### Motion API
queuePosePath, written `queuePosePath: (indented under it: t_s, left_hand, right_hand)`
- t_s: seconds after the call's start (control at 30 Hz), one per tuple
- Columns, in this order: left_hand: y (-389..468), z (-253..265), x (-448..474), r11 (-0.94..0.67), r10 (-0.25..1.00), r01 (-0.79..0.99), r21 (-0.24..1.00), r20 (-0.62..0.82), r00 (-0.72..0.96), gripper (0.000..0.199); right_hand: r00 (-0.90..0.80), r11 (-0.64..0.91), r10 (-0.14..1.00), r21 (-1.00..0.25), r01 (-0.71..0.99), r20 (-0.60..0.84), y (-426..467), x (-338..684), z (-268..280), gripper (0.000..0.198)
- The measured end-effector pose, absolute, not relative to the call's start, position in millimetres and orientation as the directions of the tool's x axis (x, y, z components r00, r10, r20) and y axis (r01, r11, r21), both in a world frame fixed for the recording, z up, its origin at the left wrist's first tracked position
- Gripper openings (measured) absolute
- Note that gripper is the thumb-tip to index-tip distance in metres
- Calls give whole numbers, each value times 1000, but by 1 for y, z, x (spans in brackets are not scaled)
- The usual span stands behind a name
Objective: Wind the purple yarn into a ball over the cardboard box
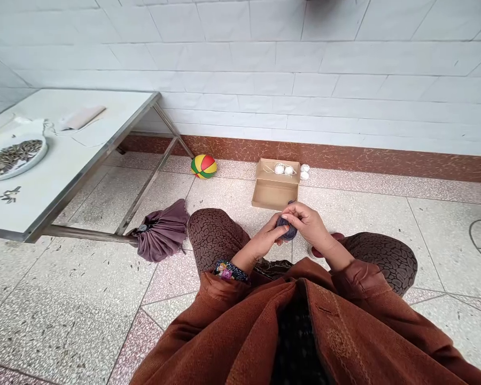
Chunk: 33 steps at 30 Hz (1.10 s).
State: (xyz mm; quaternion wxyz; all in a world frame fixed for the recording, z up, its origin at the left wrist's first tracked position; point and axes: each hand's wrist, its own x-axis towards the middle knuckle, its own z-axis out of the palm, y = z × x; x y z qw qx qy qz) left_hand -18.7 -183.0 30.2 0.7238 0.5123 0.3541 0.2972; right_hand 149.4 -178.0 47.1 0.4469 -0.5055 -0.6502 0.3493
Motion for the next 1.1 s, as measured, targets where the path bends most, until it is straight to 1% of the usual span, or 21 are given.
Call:
queuePosePath:
  t_s: [0.1,0.2,0.27,0.33,0.4,0.47,0.53,0.6,0.67,0.73,0.83,0.93,1.0,1.03,1.1]
  left_hand:
    - [-182,33,-18,245,803,14,969,-211,558,57]
    - [-180,37,-18,143,846,95,985,-171,505,48]
    - [-179,38,-18,92,855,104,990,-132,501,44]
    - [-179,39,-18,91,842,100,991,-130,524,43]
    - [-181,40,-18,151,817,98,984,-180,547,43]
    - [-184,41,-18,252,791,67,965,-245,561,52]
    - [-186,42,-18,371,770,-31,928,-289,568,67]
    - [-187,44,-17,471,769,-160,867,-315,557,75]
    - [-184,45,-18,540,776,-272,797,-346,527,73]
    - [-179,45,-20,574,792,-372,730,-376,481,62]
    - [-169,41,-25,580,812,-493,648,-417,408,41]
    - [-161,35,-29,543,839,-531,650,-446,312,29]
    - [-159,30,-31,503,863,-483,716,-438,250,26]
    - [-159,28,-32,478,878,-429,766,-424,220,26]
    - [-162,26,-32,418,905,-250,873,-380,190,29]
  right_hand:
    - [-89,244,970,-898,367,227,-179,149,44,16]
    - [-121,266,964,-881,391,238,-179,150,42,14]
    - [-145,299,954,-852,430,262,-175,153,39,13]
    - [-152,325,946,-814,481,288,-168,156,36,14]
    - [-134,323,945,-789,522,298,-160,160,29,17]
    - [-88,294,952,-794,532,293,-153,163,19,21]
    - [-23,252,960,-819,515,280,-149,163,6,25]
    - [44,205,965,-845,494,259,-153,160,-7,30]
    - [77,166,969,-851,497,235,-163,156,-19,32]
    - [68,147,974,-835,530,214,-176,151,-26,34]
    - [-30,178,980,-790,587,198,-193,147,-31,33]
    - [-224,322,946,-725,609,232,-204,144,-29,34]
    - [-370,441,893,-673,594,258,-207,143,-22,35]
    - [-432,491,862,-652,578,267,-207,142,-16,35]
    - [-512,561,810,-631,536,285,-207,142,-1,33]
